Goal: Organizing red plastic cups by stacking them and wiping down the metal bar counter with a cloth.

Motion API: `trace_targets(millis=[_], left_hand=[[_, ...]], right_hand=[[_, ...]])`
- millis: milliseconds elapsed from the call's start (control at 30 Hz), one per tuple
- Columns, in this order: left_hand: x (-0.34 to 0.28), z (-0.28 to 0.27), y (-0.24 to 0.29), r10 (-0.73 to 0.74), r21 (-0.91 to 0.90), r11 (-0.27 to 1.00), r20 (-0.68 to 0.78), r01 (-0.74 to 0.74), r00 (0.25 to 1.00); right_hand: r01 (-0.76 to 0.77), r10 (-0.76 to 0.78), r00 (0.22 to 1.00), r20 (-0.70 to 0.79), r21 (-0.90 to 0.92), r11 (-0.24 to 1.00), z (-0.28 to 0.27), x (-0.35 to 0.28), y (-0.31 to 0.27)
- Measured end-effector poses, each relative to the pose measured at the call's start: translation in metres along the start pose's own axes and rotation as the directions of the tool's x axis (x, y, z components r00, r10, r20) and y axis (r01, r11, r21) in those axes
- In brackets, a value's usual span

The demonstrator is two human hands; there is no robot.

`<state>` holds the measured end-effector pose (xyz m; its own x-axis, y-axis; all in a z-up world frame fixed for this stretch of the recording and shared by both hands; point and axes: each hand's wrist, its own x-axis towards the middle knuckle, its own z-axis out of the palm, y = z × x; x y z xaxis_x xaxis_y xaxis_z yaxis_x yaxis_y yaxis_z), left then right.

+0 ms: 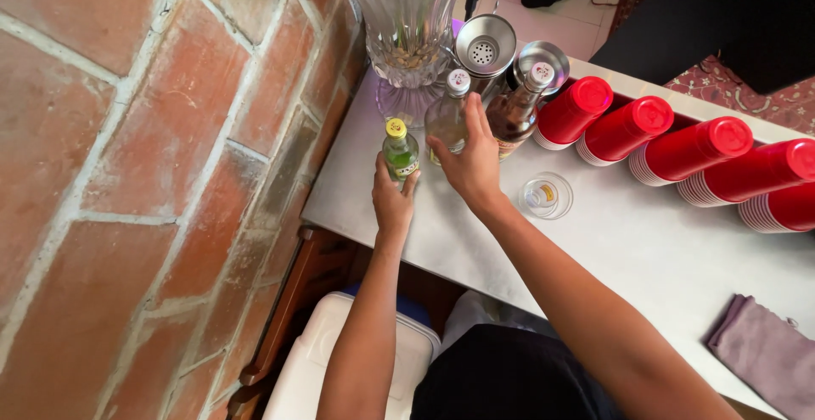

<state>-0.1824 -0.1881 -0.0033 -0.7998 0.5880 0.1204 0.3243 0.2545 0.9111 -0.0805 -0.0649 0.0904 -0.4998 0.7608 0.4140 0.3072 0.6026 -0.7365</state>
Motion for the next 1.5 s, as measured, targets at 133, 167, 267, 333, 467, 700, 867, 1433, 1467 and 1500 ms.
trace_targets(millis=[133, 167, 267, 333, 467, 700, 867, 1433, 1467, 1500], left_hand=[[-0.015, 0.004, 0.002, 0.014, 0.026, 1.0, -0.072, -0.012, 0.997], [-0.019, 0.007, 0.004, 0.032, 0.053, 0.998, -0.135, -0.025, 0.99], [-0.036, 0.01, 0.019, 0.048, 0.09, 0.996, -0.216, -0.029, 0.975], [-0.049, 0.015, 0.033, 0.043, 0.1, 0.995, -0.219, -0.021, 0.975], [-0.065, 0.036, 0.084, 0.056, -0.024, 0.998, -0.038, -0.057, 0.998], [-0.099, 0.118, 0.176, 0.333, -0.187, 0.935, 0.174, -0.301, 0.927], [-0.137, 0.202, 0.226, 0.44, -0.302, 0.885, 0.29, -0.355, 0.85], [-0.359, 0.458, 0.357, 0.589, -0.422, 0.808, 0.553, -0.411, 0.589], [-0.371, 0.469, 0.362, 0.604, -0.434, 0.797, 0.553, -0.42, 0.574], [-0.381, 0.481, 0.368, 0.62, -0.447, 0.784, 0.552, -0.43, 0.558]], right_hand=[[-0.015, 0.014, 0.999, -0.049, -0.022, 1.0, -0.013, -0.015, -0.014], [-0.116, 0.116, 0.993, -0.031, 0.017, 0.993, -0.021, -0.018, -0.022], [-0.134, 0.135, 0.991, 0.004, 0.12, 0.984, -0.045, -0.033, -0.024], [-0.064, 0.065, 0.998, 0.005, 0.18, 0.982, -0.064, -0.047, -0.019], [-0.078, 0.064, 0.996, 0.064, 0.234, 0.969, -0.111, -0.063, -0.006], [-0.099, 0.108, 0.993, -0.038, 0.179, 0.979, -0.214, -0.086, 0.035], [-0.165, 0.179, 0.956, -0.234, 0.079, 0.983, -0.306, -0.114, 0.077], [-0.428, 0.298, 0.618, -0.727, 0.006, 0.904, -0.58, -0.291, 0.219], [-0.433, 0.285, 0.579, -0.764, 0.009, 0.902, -0.592, -0.299, 0.229], [-0.436, 0.269, 0.537, -0.799, 0.01, 0.9, -0.604, -0.307, 0.238]])
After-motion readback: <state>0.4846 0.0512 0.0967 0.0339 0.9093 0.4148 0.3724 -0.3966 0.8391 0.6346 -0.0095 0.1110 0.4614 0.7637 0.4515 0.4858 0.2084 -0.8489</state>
